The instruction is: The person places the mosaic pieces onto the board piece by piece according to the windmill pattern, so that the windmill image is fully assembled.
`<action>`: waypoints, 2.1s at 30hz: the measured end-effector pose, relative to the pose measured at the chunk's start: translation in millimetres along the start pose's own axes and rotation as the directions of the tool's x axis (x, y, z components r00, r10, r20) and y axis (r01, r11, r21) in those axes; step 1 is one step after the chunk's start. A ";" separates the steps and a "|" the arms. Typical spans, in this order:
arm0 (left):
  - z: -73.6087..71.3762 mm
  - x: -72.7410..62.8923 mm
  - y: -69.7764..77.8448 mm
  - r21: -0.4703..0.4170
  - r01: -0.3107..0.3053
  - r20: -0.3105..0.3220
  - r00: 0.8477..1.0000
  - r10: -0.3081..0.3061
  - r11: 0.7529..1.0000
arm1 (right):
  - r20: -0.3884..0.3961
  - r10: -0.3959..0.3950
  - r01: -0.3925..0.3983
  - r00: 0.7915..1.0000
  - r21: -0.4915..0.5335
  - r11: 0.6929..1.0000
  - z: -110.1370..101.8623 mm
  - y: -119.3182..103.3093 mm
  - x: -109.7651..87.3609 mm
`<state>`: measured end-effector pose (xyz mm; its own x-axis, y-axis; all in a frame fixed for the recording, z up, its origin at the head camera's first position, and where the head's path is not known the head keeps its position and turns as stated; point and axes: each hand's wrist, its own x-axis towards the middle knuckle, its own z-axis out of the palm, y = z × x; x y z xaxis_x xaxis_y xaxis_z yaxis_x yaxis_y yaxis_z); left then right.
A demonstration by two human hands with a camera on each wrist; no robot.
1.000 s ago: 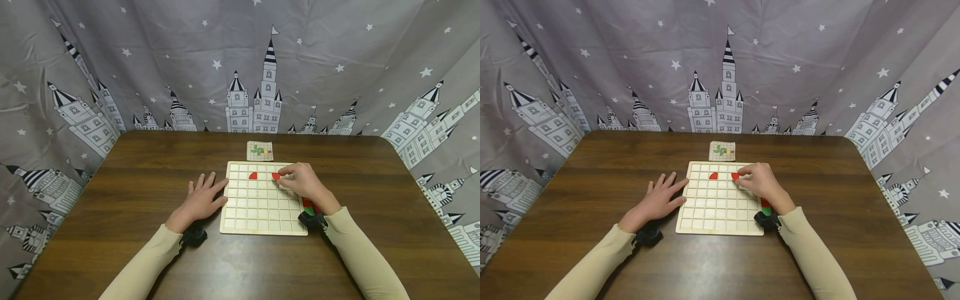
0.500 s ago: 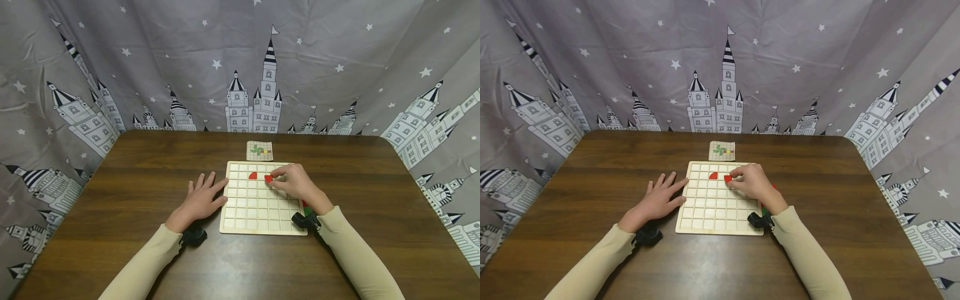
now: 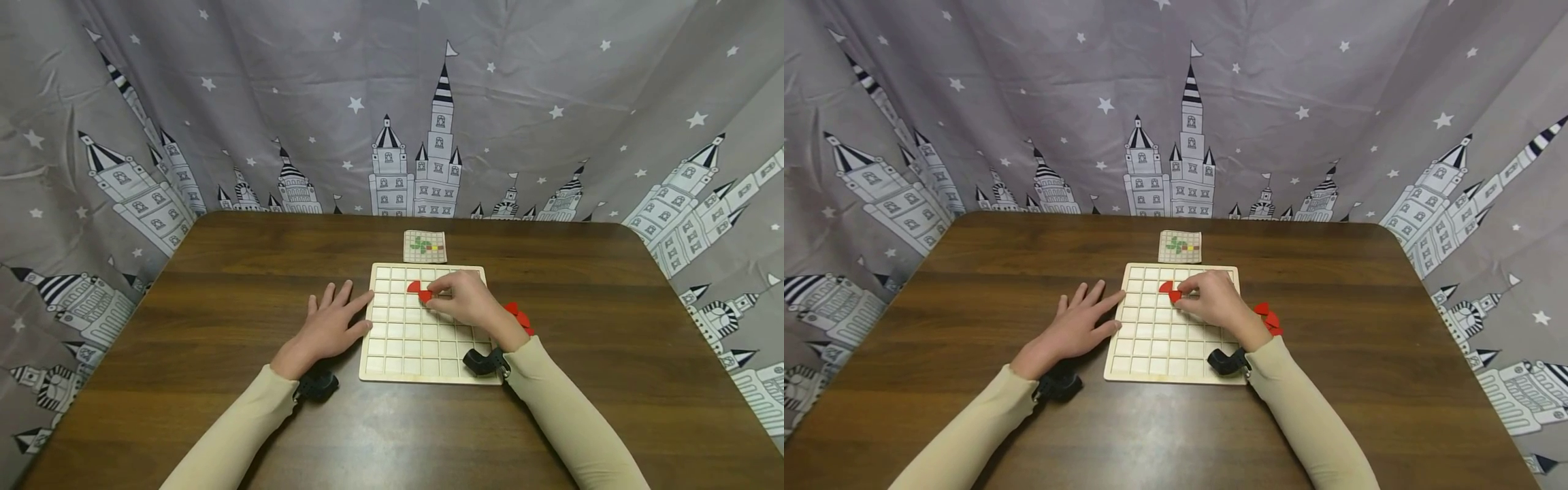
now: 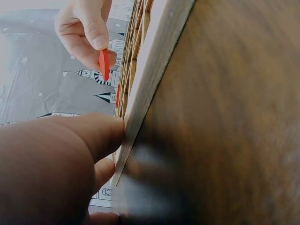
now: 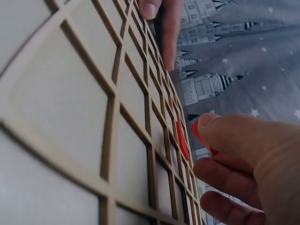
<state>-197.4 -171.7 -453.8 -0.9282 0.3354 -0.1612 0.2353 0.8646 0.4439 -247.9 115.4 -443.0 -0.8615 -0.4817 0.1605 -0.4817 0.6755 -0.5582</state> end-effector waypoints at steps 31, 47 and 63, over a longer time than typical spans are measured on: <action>1.5 1.0 -1.7 0.006 -0.003 -0.007 1.000 0.003 1.000 | -0.033 -0.020 0.017 0.999 -0.099 0.995 18.1 -10.8 6.6; 1.1 0.5 -1.2 0.004 -0.009 -0.016 1.000 0.009 1.000 | -0.018 -0.023 0.020 1.000 -0.131 0.991 20.1 -8.1 9.3; 0.1 2.7 -0.9 0.008 -0.012 -0.012 1.000 0.012 1.000 | 0.007 0.031 -0.030 0.999 -0.120 0.992 16.4 -12.0 9.5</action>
<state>-200.2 -171.5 -454.7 -0.9286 0.3413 -0.1454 0.2486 0.8634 0.4390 -247.6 93.5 -448.1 -0.8750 -0.4643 0.1369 -0.4711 0.7518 -0.4613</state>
